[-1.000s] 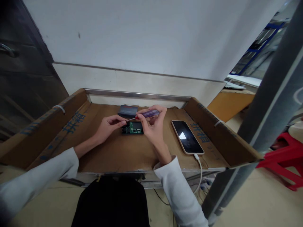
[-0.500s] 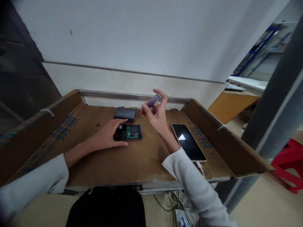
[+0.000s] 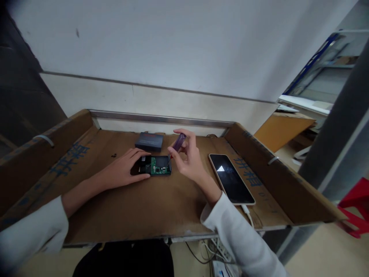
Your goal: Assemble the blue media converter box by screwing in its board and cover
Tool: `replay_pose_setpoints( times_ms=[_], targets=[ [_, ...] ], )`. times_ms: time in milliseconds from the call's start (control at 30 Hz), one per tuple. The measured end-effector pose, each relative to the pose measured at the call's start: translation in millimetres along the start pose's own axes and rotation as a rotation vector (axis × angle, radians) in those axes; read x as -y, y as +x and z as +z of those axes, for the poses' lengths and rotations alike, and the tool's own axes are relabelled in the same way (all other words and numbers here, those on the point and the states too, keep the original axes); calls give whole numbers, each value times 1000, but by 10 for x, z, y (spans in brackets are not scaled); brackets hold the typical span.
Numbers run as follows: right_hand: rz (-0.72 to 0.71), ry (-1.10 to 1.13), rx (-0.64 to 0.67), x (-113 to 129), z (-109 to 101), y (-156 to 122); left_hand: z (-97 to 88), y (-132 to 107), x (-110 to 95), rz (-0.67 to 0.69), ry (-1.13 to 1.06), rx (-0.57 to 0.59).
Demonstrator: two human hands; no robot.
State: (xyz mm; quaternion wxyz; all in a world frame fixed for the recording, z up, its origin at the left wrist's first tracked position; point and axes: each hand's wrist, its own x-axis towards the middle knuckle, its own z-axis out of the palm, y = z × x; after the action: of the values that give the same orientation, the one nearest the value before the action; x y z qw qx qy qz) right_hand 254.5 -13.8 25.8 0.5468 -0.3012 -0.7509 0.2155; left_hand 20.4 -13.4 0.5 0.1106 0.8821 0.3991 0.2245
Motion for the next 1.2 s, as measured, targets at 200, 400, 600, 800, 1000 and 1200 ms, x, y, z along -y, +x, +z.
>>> replay_pose_setpoints(
  times_ms=[200,400,600,800,1000,1200],
  targets=[
    [-6,12,9,17,-1,-7,-22,-16,0,-19,-45,14],
    [46,14,28,28,16,-28,-30,-28,-2,-32,-72,29],
    [46,12,52,33,26,-30,-24,-28,-3,-33,-57,35],
    [33,-36,66,34,41,-31,-43,-25,-23,-38,-36,38],
    [30,-14,40,9,36,-34,-54,-17,-20,-28,-18,43],
    [36,11,13,13,25,-34,-18,-22,7,-51,-52,70]
  ],
)
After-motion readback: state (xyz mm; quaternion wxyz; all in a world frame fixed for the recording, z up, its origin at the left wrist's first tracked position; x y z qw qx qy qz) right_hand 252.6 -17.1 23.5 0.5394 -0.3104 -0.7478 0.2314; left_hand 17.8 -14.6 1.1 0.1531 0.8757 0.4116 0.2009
